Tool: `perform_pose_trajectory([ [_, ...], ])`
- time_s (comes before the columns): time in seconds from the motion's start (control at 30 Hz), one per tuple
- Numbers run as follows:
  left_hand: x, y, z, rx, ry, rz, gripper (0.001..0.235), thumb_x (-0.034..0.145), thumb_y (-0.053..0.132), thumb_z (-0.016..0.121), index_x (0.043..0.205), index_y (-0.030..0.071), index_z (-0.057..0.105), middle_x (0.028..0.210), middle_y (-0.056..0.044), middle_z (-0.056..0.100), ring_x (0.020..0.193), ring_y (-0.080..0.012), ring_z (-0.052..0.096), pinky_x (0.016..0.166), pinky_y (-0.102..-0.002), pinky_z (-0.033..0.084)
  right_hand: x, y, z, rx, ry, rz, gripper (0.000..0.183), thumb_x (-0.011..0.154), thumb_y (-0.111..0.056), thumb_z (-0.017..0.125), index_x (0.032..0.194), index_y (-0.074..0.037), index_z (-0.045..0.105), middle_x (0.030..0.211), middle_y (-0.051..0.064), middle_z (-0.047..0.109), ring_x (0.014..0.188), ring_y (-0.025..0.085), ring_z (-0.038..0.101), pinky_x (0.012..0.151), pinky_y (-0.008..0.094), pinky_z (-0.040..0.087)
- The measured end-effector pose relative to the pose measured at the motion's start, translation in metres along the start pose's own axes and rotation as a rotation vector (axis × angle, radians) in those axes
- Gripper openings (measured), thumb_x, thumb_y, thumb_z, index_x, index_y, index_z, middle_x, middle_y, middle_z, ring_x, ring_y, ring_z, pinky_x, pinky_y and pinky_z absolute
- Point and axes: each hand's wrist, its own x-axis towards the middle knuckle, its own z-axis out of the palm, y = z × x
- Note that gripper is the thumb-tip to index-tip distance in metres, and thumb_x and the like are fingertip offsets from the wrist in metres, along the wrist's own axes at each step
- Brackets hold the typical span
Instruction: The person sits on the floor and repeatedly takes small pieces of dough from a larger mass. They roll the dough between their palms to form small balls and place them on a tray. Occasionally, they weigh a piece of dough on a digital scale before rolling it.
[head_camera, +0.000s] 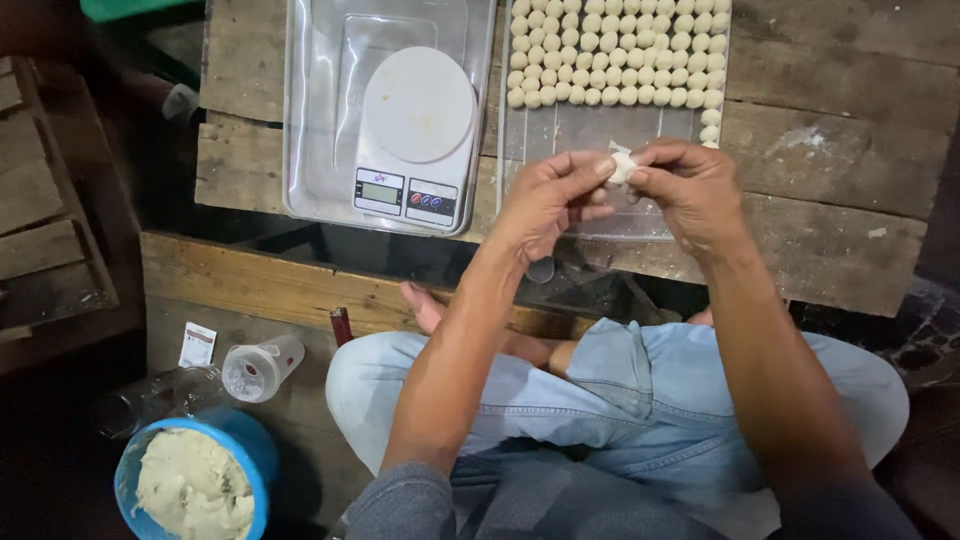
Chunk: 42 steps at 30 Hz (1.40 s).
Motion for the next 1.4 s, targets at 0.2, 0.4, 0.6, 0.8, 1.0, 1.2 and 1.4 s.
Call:
perform_pose_trajectory([
  [0.2, -0.006, 0.007, 0.013, 0.087, 0.088, -0.050, 0.028, 0.087, 0.023, 0.084, 0.101, 0.000, 0.075, 0.079, -0.010, 0.071, 0.066, -0.0134, 0.068, 0.068, -0.041, 0.069, -0.002, -0.011, 0.005, -0.177, -0.031, -0.116, 0.025, 0.088, 0.004, 0.085, 0.109, 0.006, 0.071, 0.090, 0.010, 0.063, 0.080, 0.014, 0.069, 0.068, 0.026, 0.063],
  [0.4, 0.008, -0.005, 0.005, 0.182, 0.192, 0.093, 0.032, 0.084, 0.025, 0.087, 0.103, 0.001, 0.079, 0.085, -0.018, 0.075, 0.075, -0.0214, 0.072, 0.072, -0.041, 0.066, -0.008, -0.024, 0.024, -0.436, -0.116, -0.451, 0.022, 0.091, 0.007, 0.091, 0.109, 0.008, 0.077, 0.094, 0.021, 0.069, 0.081, 0.021, 0.066, 0.073, 0.030, 0.056],
  [0.6, -0.001, 0.011, 0.005, 0.192, 0.099, 0.170, 0.033, 0.084, 0.013, 0.081, 0.113, 0.000, 0.076, 0.087, -0.009, 0.074, 0.075, -0.0145, 0.066, 0.073, -0.028, 0.062, -0.007, -0.015, 0.020, -0.413, 0.042, -0.072, 0.019, 0.096, 0.003, 0.083, 0.111, -0.001, 0.073, 0.093, 0.011, 0.073, 0.077, 0.014, 0.071, 0.076, 0.022, 0.064],
  [0.8, -0.012, 0.025, 0.018, -0.021, -0.035, -0.125, 0.036, 0.081, 0.021, 0.082, 0.107, -0.003, 0.075, 0.092, -0.009, 0.072, 0.065, -0.0097, 0.061, 0.066, -0.027, 0.066, -0.004, -0.002, 0.007, -0.170, -0.011, -0.060, 0.019, 0.089, 0.006, 0.082, 0.104, -0.002, 0.072, 0.099, 0.008, 0.070, 0.076, 0.015, 0.067, 0.071, 0.018, 0.061],
  [1.0, 0.016, -0.018, 0.005, 0.123, 0.101, 0.016, 0.037, 0.085, 0.030, 0.086, 0.107, 0.002, 0.077, 0.088, -0.018, 0.076, 0.076, -0.0229, 0.073, 0.076, -0.040, 0.067, 0.000, -0.002, 0.007, -0.419, -0.100, -0.408, 0.023, 0.091, 0.012, 0.088, 0.097, 0.006, 0.067, 0.094, 0.016, 0.060, 0.081, 0.020, 0.062, 0.072, 0.033, 0.058],
  [1.2, -0.004, -0.013, 0.020, -0.005, 0.032, 0.058, 0.032, 0.098, 0.004, 0.070, 0.130, -0.004, 0.067, 0.121, -0.029, 0.070, 0.105, -0.0340, 0.073, 0.091, -0.043, 0.063, 0.000, -0.024, 0.017, -0.422, -0.099, -0.569, 0.038, 0.101, -0.018, 0.079, 0.125, 0.009, 0.064, 0.118, 0.020, 0.055, 0.110, 0.028, 0.058, 0.103, 0.036, 0.050],
  [1.4, -0.001, -0.052, 0.037, 0.063, -0.222, -0.064, 0.053, 0.102, 0.008, 0.060, 0.151, -0.006, 0.046, 0.162, -0.031, 0.035, 0.145, -0.0499, 0.041, 0.121, -0.059, 0.039, 0.000, -0.006, 0.032, -0.674, 0.014, -0.943, 0.053, 0.117, -0.034, 0.034, 0.151, 0.003, 0.050, 0.145, 0.023, 0.053, 0.138, 0.032, 0.043, 0.120, 0.045, 0.025],
])
